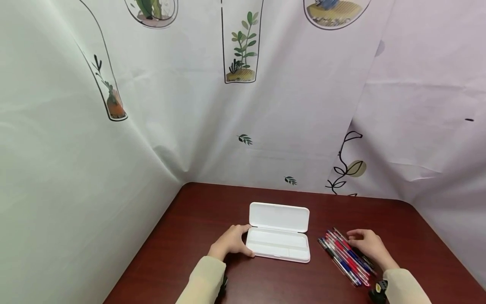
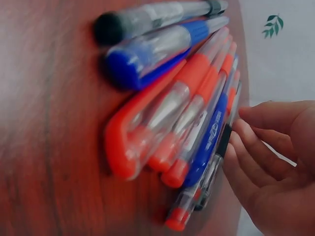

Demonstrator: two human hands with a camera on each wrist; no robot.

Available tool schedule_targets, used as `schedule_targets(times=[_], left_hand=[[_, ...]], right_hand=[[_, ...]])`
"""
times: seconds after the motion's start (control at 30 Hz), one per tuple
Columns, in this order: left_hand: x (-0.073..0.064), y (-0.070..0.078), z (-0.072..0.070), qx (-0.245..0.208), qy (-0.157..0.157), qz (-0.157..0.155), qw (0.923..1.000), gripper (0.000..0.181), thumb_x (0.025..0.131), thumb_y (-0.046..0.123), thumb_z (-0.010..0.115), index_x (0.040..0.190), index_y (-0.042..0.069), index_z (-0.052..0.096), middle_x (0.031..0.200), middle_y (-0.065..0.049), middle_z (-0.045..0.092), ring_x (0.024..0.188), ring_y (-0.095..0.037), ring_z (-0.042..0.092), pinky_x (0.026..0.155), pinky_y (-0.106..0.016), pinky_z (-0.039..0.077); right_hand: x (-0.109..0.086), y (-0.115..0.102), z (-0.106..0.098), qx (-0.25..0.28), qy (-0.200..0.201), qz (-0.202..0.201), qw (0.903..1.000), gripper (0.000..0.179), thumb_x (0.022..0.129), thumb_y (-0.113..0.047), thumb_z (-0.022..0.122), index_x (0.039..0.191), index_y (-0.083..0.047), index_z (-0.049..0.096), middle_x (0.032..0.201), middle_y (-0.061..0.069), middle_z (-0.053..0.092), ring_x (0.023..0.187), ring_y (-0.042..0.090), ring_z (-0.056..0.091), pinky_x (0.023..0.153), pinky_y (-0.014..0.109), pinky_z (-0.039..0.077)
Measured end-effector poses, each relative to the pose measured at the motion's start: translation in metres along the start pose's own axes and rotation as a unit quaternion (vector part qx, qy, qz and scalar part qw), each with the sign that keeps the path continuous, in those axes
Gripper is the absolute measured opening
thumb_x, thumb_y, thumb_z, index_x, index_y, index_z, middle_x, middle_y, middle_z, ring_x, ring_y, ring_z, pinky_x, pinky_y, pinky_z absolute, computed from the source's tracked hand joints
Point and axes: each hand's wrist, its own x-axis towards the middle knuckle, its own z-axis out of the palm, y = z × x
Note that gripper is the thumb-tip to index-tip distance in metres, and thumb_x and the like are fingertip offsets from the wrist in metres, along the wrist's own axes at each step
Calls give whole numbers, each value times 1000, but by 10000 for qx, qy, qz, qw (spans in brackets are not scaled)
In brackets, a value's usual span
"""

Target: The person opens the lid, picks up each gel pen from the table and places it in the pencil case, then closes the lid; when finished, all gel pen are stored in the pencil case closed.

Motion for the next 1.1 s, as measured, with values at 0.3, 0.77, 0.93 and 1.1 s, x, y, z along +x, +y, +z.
schedule_targets(times=[0.3,0.77,0.93,1.1], left_hand=[[4,-6,2,2,-15,64,10000,90,58,33,94,136,7,57,129,-9,63,113,-19,59,95,-37,49],[-3,-5,-1,-141,-18,-14,9999,93,60,32,93,139,4,53,135,-15,59,122,-28,56,98,-44,48],[-1,-3,-2,-121,-24,26,9999,93,61,31,93,140,3,52,136,-16,58,124,-28,56,99,-44,48],[0,-3,0,-84,-35,62,9999,93,61,31,93,140,2,52,136,-16,58,123,-27,56,98,-43,48]], right_hand=[[-4,8,0,-38,22,89,10000,31,83,-9,73,109,8,68,93,14,71,85,25,65,77,47,54],[-2,-1,11,-309,55,-88,9995,23,80,-1,71,103,5,71,88,8,67,77,19,58,67,37,52],[-7,0,12,-30,124,52,9999,22,83,-1,69,105,4,70,88,8,67,77,19,58,68,36,52],[-10,7,11,106,254,38,9996,24,84,-4,70,106,3,69,88,8,68,77,18,60,68,35,51]])
